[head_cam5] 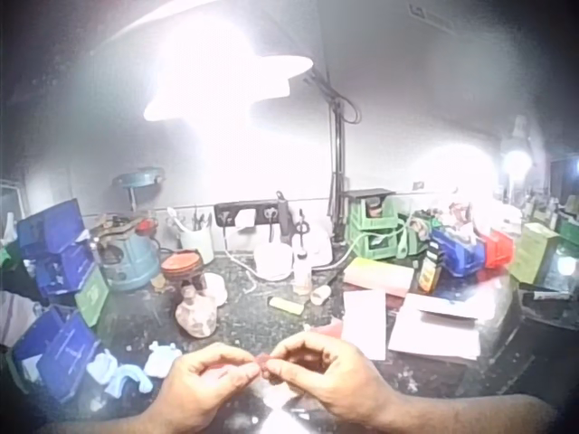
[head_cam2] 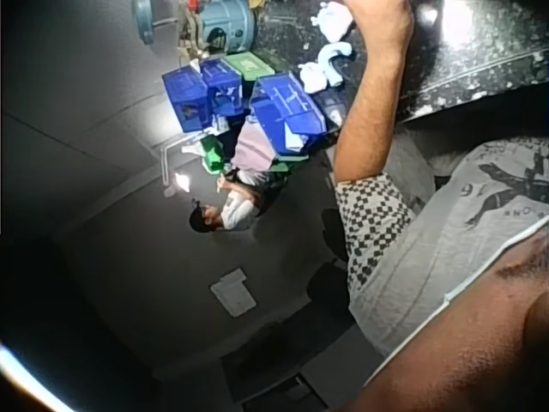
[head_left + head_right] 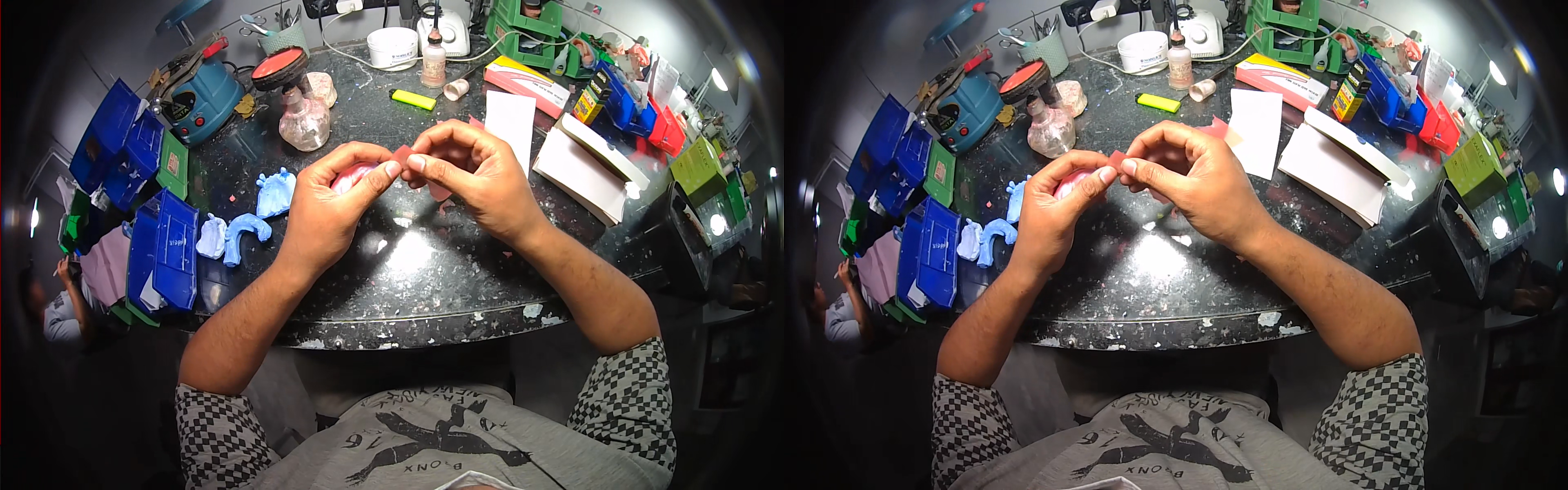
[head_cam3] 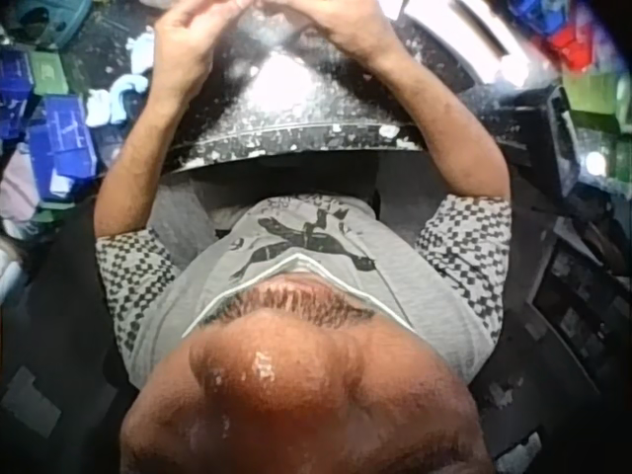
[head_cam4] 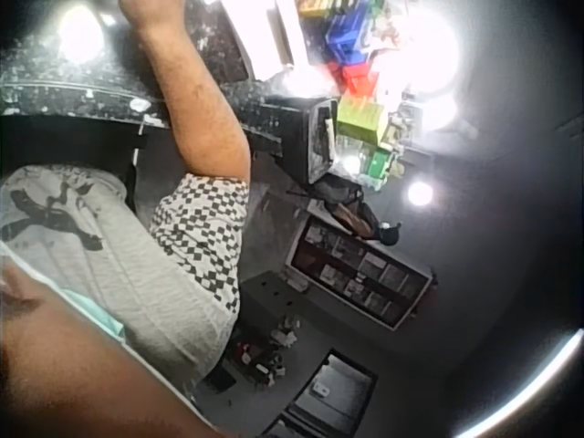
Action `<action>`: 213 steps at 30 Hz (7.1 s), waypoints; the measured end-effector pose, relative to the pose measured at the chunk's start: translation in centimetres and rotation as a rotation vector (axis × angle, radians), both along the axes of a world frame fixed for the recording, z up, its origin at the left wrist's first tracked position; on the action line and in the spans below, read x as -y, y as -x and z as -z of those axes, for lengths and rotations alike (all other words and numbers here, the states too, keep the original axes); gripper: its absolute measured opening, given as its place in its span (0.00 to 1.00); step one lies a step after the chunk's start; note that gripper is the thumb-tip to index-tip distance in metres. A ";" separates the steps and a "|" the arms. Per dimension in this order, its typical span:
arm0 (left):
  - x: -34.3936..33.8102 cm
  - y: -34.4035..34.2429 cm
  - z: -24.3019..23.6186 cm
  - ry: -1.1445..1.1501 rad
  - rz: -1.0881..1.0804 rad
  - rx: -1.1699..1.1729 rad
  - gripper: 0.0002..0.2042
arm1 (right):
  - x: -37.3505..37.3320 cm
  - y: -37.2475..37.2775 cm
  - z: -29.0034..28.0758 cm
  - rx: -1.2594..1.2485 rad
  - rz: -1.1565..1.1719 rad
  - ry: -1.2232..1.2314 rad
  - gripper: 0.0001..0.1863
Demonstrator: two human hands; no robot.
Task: The person shapes a pink wax sheet over a dental cast by hand, pressing it into place and trimming excess pieces using a sculpting tool.
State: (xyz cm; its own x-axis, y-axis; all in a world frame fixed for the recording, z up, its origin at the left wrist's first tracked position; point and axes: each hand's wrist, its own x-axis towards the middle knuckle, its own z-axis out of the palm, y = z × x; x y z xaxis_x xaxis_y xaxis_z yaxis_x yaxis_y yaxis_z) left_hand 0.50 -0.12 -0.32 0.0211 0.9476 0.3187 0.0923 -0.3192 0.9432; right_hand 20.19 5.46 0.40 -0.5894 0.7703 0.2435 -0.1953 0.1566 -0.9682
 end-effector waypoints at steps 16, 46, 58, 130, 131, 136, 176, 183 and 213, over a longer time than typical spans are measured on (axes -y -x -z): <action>0.6 -0.2 -0.8 0.393 0.153 0.405 0.08 | 1.2 0.9 0.1 -0.149 0.189 -0.153 0.06; 1.1 -0.1 -0.6 0.073 0.064 0.078 0.17 | 0.4 0.2 0.0 -0.015 -0.145 0.043 0.10; 1.3 -0.6 -0.5 0.063 0.167 0.074 0.25 | 0.3 0.1 0.1 0.011 -0.105 0.048 0.10; 1.0 -0.2 0.3 0.047 0.242 0.189 0.15 | -0.2 0.1 0.1 -0.021 -0.266 0.258 0.11; 0.9 -0.2 0.3 0.045 0.244 0.190 0.15 | -0.3 0.0 0.1 -0.019 -0.264 0.256 0.11; 1.0 -0.4 0.3 0.046 0.209 0.189 0.15 | -0.1 -0.1 -0.1 0.051 -0.209 0.151 0.12; 0.2 0.4 0.2 0.462 0.527 0.877 0.08 | 0.1 0.2 -0.4 0.057 0.318 -1.282 0.16; 0.8 0.2 0.2 0.387 0.396 0.639 0.10 | 0.9 0.6 0.2 0.089 0.330 -1.267 0.10; 1.2 0.1 -0.9 0.024 0.274 0.201 0.27 | 0.5 0.3 0.6 -0.043 0.084 -0.683 0.08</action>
